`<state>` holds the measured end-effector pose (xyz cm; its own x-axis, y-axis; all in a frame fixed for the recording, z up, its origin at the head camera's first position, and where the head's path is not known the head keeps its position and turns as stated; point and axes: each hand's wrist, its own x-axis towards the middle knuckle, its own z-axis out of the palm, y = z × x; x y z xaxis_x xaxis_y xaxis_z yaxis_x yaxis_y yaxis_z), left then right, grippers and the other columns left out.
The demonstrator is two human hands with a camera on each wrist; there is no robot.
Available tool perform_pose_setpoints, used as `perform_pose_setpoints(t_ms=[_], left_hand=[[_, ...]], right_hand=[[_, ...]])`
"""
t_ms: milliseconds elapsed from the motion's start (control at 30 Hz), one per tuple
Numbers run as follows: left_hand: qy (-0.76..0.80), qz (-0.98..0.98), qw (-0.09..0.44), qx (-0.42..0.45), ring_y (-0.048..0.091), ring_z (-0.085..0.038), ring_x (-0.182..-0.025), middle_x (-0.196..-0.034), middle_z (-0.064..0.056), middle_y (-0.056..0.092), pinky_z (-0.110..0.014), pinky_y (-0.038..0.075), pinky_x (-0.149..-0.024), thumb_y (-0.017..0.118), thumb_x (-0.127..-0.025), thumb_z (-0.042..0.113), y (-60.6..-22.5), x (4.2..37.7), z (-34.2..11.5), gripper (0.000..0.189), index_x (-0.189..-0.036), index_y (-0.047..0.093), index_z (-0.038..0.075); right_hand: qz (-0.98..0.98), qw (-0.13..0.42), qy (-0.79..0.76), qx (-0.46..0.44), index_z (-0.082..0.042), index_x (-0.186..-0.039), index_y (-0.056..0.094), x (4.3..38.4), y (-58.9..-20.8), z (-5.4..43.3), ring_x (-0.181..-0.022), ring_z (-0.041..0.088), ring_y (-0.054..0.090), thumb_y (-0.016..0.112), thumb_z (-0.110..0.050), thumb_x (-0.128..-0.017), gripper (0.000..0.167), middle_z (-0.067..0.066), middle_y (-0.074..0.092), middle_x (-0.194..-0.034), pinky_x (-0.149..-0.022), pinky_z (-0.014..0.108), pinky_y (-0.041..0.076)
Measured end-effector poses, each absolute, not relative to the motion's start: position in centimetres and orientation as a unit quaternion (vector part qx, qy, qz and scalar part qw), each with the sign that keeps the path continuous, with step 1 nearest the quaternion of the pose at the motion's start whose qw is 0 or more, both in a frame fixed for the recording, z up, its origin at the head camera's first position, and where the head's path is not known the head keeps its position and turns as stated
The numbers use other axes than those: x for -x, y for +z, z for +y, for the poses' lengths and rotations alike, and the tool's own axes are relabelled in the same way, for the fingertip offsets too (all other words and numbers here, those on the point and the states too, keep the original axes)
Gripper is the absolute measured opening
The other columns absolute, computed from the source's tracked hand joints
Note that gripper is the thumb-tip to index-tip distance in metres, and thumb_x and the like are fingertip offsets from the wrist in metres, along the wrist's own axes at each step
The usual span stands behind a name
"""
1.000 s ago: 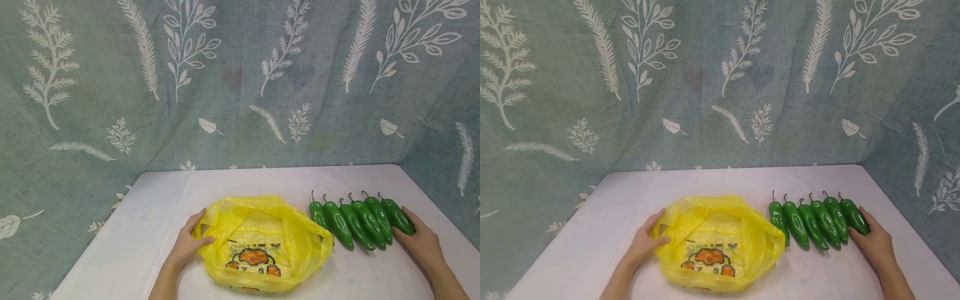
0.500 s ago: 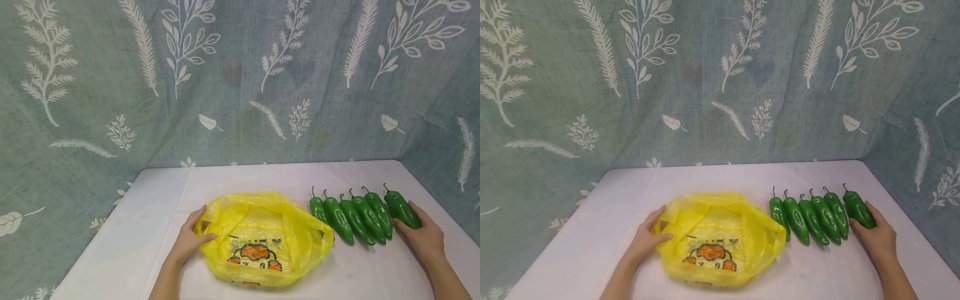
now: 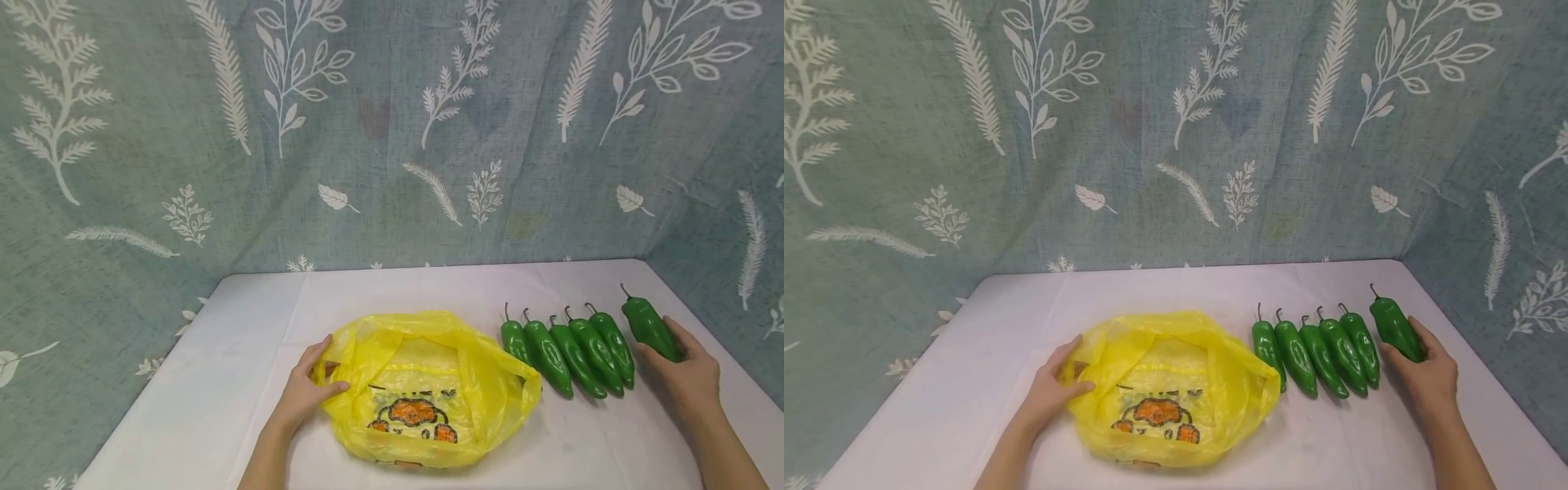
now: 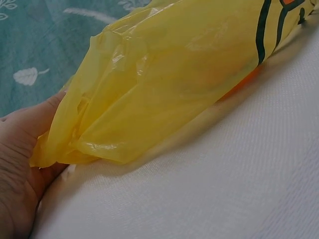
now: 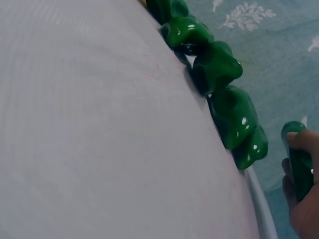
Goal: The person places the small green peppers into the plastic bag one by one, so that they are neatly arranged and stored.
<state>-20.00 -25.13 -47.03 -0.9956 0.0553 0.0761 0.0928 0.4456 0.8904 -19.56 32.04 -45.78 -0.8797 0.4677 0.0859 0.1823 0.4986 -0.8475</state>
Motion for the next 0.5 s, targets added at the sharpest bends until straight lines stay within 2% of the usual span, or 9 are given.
perform_pose_setpoints(t_ms=[100,200,267,333,400,500], left_hand=[[-0.524,-0.850,0.019,0.045,0.025,-0.031,-0.139,-0.147,-0.006,0.035,-0.056,0.017,-0.113,0.083,-0.070,0.026,-47.0,19.9,-25.1,0.093,-0.148,0.033,0.018],[-0.524,-0.850,0.019,0.047,0.027,-0.031,-0.138,-0.146,-0.006,0.036,-0.056,0.018,-0.113,0.083,-0.071,0.026,-47.0,20.0,-25.1,0.093,-0.148,0.033,0.018],[-0.522,-0.851,0.018,0.046,0.036,-0.029,-0.132,-0.146,-0.006,0.036,-0.053,0.021,-0.113,0.083,-0.071,0.026,-47.0,20.0,-25.1,0.093,-0.148,0.033,0.018],[-0.521,-0.852,0.016,0.041,0.045,-0.025,-0.125,-0.145,-0.003,0.037,-0.047,0.025,-0.113,0.083,-0.070,0.026,-47.1,20.0,-25.1,0.093,-0.148,0.032,0.020],[-0.520,-0.853,0.016,0.037,0.052,-0.021,-0.118,-0.145,-0.001,0.037,-0.034,0.032,-0.110,0.084,-0.070,0.027,-47.0,20.1,-25.1,0.094,-0.148,0.032,0.022],[-0.515,-0.856,0.018,0.039,0.055,-0.018,-0.113,-0.144,0.001,0.038,-0.018,0.036,-0.101,0.083,-0.070,0.028,-47.0,20.1,-25.2,0.094,-0.148,0.031,0.024]], right_hand=[[-0.857,0.157,0.456,0.180,-0.017,-0.151,0.021,19.4,-45.3,31.6,-0.131,0.040,0.031,0.065,-0.032,-0.088,0.078,0.024,0.028,-0.151,-0.103,0.034,0.034],[-0.859,0.171,0.456,0.158,-0.020,-0.151,0.026,19.3,-44.7,31.1,-0.120,0.019,0.041,0.067,-0.030,-0.087,0.077,0.019,0.033,-0.149,-0.086,0.016,0.037],[-0.855,0.182,0.465,0.139,-0.023,-0.149,0.029,19.3,-44.5,30.7,-0.109,0.002,0.041,0.069,-0.028,-0.086,0.075,0.005,0.043,-0.143,-0.075,0.007,0.034],[-0.851,0.188,0.475,0.124,-0.026,-0.148,0.032,19.4,-44.2,30.4,-0.101,-0.010,0.036,0.071,-0.027,-0.085,0.074,-0.011,0.046,-0.134,-0.071,0.002,0.032],[-0.848,0.190,0.482,0.113,-0.029,-0.147,0.034,19.4,-43.9,30.0,-0.102,-0.013,0.036,0.072,-0.026,-0.085,0.073,-0.021,0.045,-0.125,-0.071,0.000,0.032],[-0.849,0.191,0.481,0.107,-0.030,-0.147,0.035,19.5,-43.3,29.4,-0.106,-0.014,0.036,0.072,-0.026,-0.084,0.073,-0.013,0.046,-0.135,-0.073,-0.002,0.031]])
